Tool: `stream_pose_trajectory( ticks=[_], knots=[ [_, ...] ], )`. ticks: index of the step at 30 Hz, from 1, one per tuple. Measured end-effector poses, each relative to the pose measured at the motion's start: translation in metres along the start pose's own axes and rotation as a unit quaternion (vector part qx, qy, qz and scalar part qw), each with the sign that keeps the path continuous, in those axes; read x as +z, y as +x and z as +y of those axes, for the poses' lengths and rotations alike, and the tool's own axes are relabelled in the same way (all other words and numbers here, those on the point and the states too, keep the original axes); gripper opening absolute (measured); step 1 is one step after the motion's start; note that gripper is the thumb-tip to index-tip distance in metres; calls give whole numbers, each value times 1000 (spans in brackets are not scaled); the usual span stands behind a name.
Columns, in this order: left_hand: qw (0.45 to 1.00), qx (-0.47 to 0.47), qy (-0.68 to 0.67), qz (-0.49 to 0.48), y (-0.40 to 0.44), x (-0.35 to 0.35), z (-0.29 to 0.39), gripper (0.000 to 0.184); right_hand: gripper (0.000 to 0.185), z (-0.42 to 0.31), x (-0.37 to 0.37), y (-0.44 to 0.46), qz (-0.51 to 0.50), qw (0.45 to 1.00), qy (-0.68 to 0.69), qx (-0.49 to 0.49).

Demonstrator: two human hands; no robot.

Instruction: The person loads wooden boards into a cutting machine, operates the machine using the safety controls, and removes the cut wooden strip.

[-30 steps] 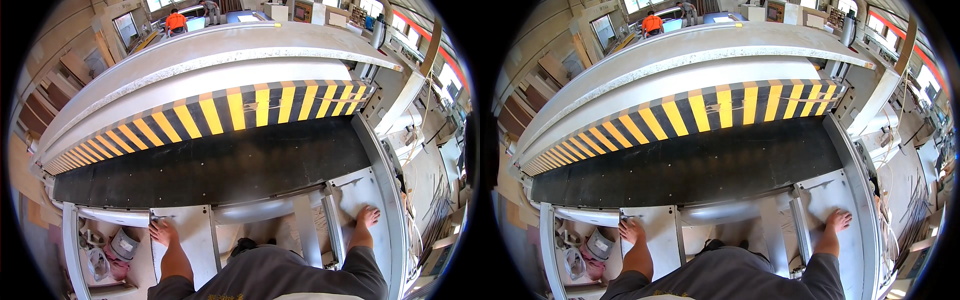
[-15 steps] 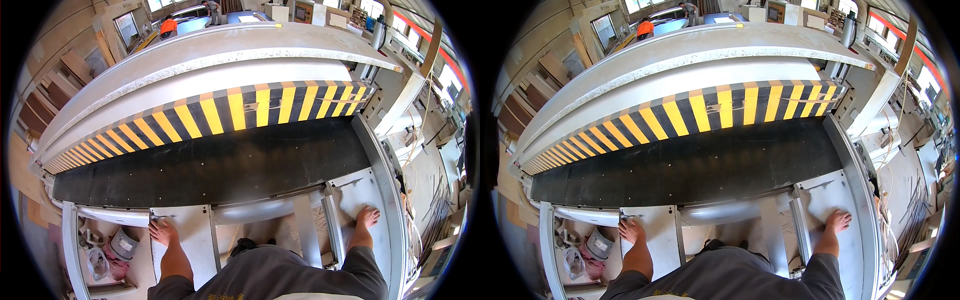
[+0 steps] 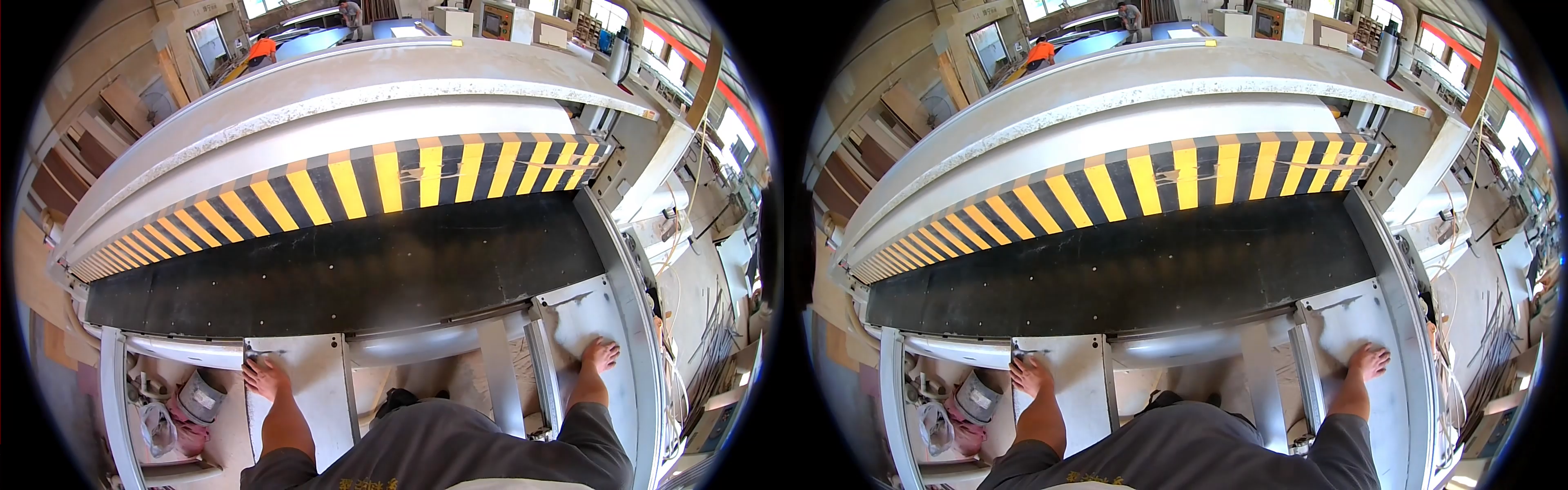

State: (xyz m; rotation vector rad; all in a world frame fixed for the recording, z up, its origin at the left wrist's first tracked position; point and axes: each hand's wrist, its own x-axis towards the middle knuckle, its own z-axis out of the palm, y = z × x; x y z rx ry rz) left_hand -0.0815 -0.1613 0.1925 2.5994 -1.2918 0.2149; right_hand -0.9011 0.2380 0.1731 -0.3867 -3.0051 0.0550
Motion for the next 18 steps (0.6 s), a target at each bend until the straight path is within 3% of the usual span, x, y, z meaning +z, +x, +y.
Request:
stream_pose_trajectory(
  ticks=[18],
  knots=[
    [1000, 5, -3, -3, -1, -8, 0, 72, 72, 1, -1, 0, 2, 1000, 3, -1]
  ],
)
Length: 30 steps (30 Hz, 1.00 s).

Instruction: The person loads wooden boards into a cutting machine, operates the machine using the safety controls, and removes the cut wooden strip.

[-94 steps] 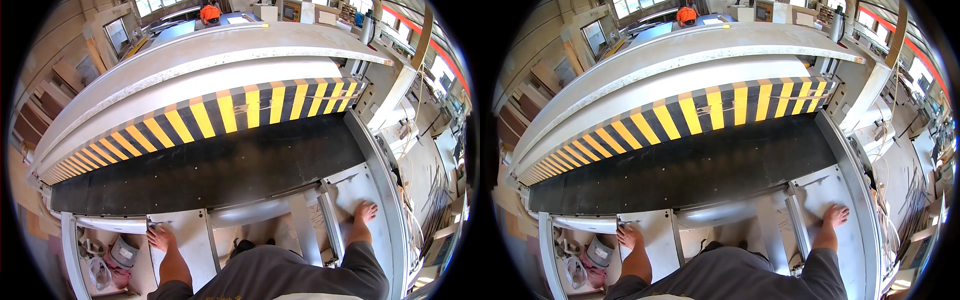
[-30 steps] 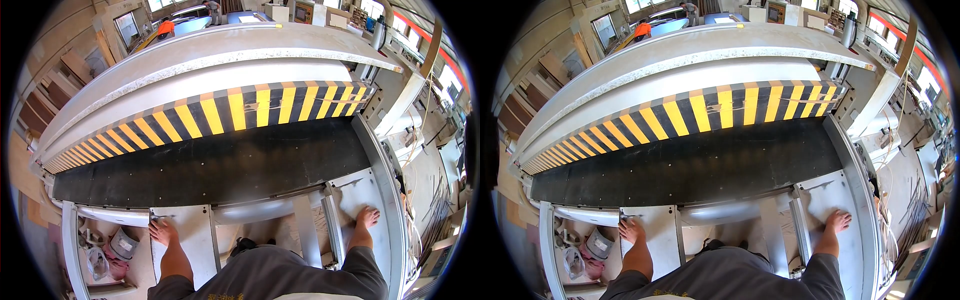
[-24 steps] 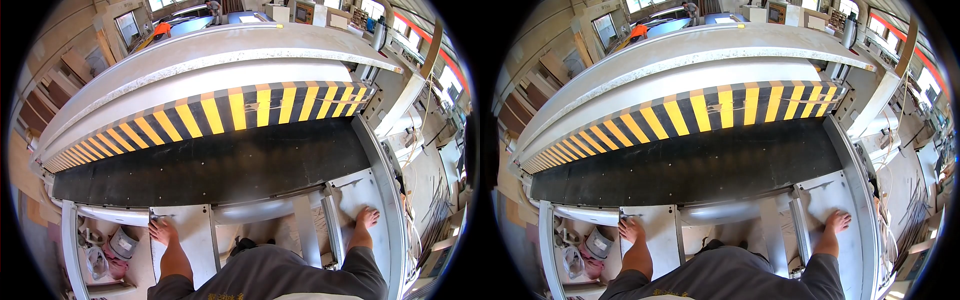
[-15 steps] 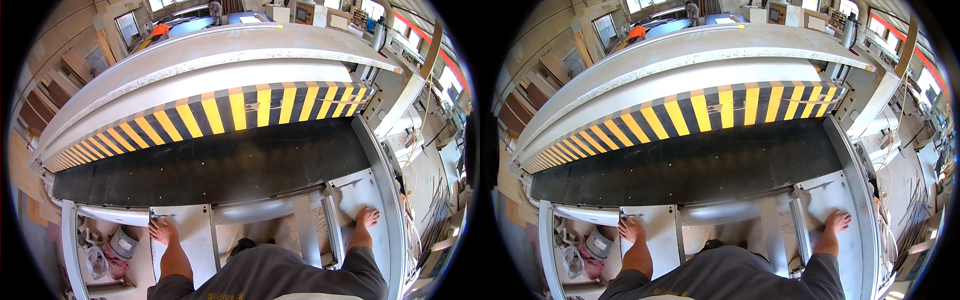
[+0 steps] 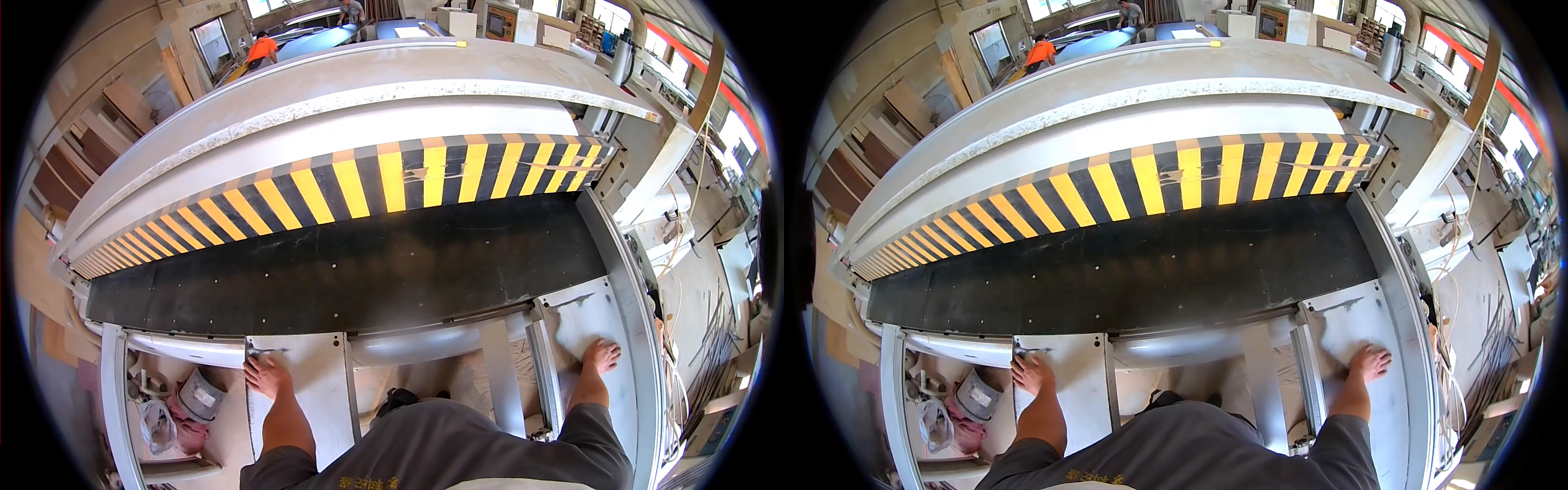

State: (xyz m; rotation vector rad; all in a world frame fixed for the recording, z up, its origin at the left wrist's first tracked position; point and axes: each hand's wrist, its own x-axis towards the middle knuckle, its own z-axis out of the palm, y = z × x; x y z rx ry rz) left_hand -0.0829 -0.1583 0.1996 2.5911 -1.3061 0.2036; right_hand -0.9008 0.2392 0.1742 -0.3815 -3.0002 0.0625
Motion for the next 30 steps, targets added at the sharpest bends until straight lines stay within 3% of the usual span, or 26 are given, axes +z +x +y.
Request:
stream_pose_trajectory(
  ticks=[30],
  knots=[
    [1000, -1, 14, -1, -1, -4, 0, 71, 74, 2, 1, 1, -4, 1000, 5, -6]
  ],
)
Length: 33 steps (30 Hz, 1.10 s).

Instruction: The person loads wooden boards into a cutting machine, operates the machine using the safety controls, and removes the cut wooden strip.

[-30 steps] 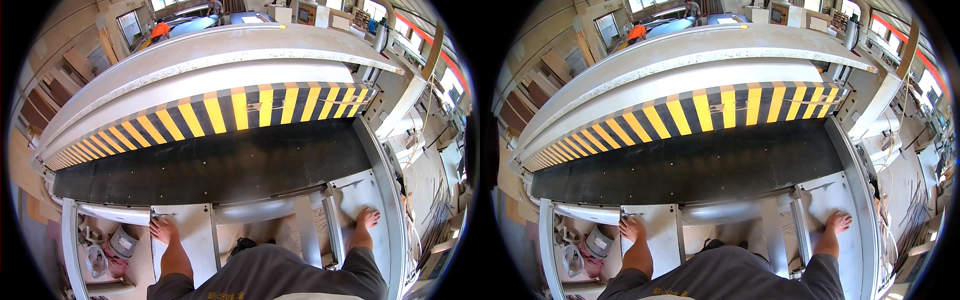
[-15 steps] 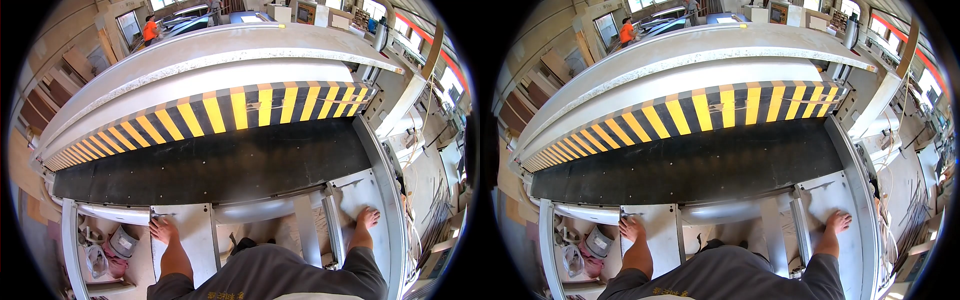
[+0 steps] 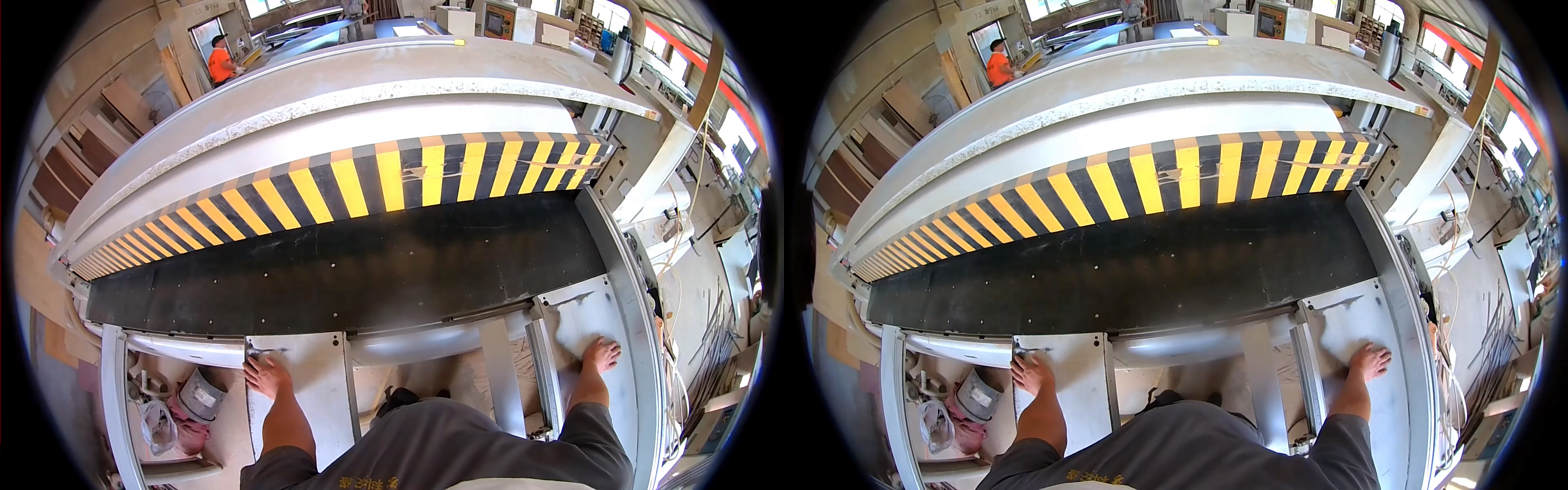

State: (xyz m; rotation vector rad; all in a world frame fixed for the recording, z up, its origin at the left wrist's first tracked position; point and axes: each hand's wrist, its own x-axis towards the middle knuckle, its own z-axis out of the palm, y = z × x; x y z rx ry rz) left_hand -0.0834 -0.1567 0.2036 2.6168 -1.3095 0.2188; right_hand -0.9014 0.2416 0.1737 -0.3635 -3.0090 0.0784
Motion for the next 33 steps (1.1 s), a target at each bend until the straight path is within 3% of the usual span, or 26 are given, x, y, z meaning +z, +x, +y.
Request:
stream_pose_trajectory(
  ticks=[33],
  knots=[
    [1000, -1, 0, 8, 1, -1, -1, 71, 73, 1, -1, 0, -1, 1000, 2, 1]
  ],
)
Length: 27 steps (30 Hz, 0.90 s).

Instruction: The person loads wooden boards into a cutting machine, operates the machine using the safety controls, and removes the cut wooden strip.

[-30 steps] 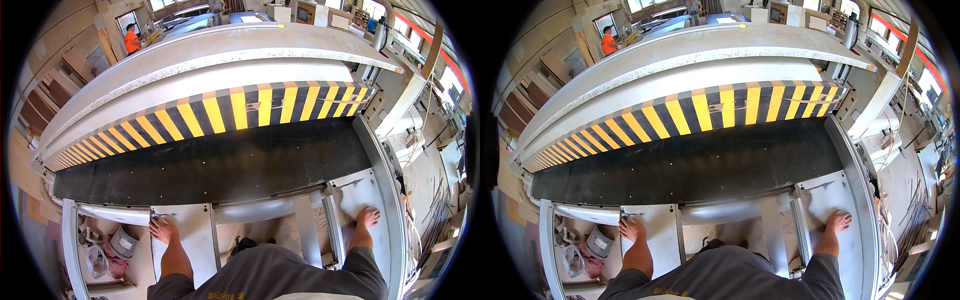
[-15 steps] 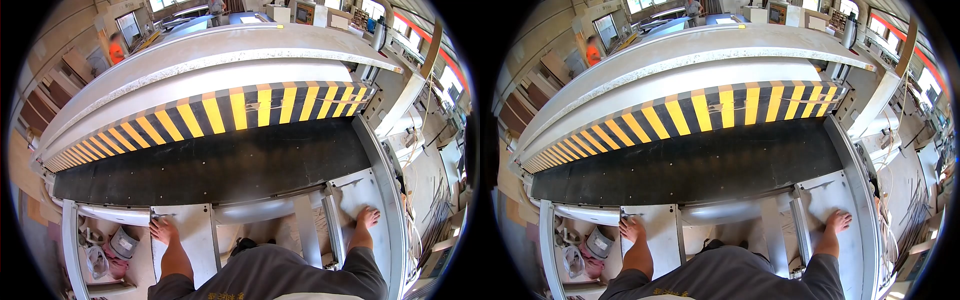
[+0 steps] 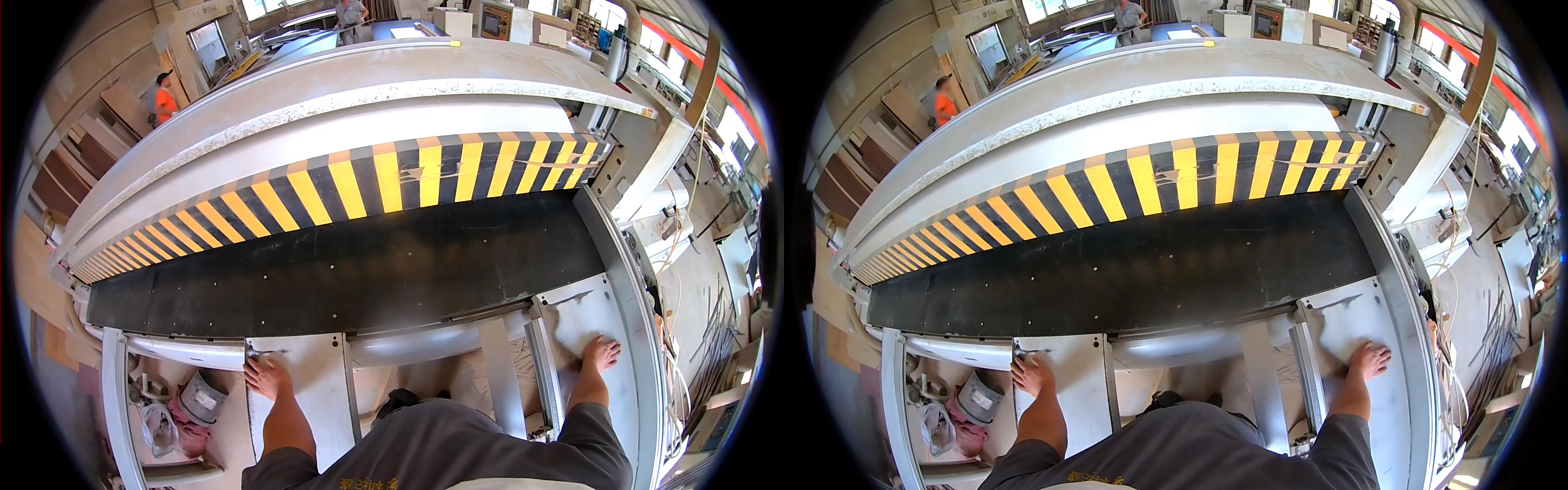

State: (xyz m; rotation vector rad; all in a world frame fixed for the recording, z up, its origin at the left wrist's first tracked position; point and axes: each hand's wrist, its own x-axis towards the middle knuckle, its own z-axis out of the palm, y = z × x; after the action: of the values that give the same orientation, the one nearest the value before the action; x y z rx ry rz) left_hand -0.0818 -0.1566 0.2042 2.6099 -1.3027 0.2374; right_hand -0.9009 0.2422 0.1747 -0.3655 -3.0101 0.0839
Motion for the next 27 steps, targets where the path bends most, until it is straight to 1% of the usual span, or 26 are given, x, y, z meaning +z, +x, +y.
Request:
stream_pose_trajectory(
  ticks=[27],
  knots=[
    [1000, 0, 0, 7, 2, 6, -3, 71, 73, 0, -3, -2, -1, 1000, 8, -2]
  ],
)
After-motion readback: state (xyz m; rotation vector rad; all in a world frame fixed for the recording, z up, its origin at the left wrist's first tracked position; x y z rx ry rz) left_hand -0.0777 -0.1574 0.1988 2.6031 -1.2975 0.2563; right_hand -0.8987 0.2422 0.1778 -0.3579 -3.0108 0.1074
